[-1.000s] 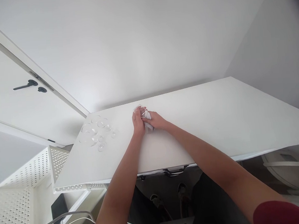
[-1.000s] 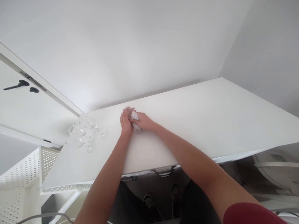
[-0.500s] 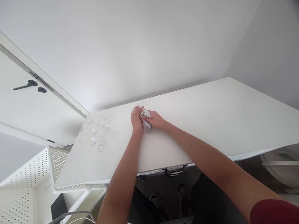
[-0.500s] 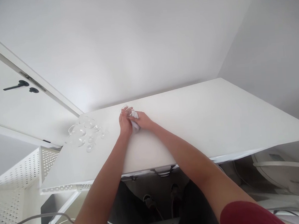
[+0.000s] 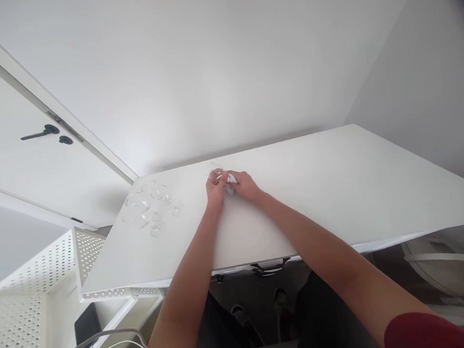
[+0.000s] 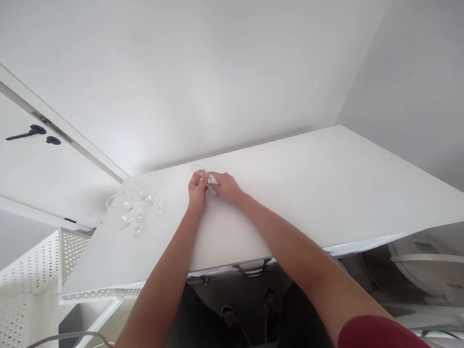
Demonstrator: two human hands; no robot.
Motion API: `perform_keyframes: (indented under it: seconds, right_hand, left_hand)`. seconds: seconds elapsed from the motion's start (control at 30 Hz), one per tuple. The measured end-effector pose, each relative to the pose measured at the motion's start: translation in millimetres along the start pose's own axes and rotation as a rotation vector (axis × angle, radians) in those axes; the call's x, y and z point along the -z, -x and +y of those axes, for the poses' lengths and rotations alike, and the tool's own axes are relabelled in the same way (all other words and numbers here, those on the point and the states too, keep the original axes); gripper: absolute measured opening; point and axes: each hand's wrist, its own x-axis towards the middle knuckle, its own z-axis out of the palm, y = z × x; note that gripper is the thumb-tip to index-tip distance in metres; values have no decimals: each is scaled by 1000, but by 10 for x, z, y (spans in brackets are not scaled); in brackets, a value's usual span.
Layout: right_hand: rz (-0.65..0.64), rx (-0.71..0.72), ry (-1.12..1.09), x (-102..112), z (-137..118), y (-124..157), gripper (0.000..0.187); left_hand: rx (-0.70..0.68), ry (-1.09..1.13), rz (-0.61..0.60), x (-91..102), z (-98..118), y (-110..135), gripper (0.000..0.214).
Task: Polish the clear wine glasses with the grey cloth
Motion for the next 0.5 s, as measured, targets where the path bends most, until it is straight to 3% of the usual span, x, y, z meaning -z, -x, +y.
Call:
perform_keyframes:
  seconds: [0.27, 0.43, 0.5]
  right_hand:
    - [65, 10, -340, -94, 60, -46, 32]
    - [466, -173, -439, 62, 189, -154, 45]
    - [557, -260, -521, 116, 233, -177, 50]
  left_hand:
    - [7, -18, 105, 2, 2, -27, 49]
    - [-5, -14, 165, 15, -13, -39, 45]
    - [-35, 26, 174, 6, -6, -39, 46]
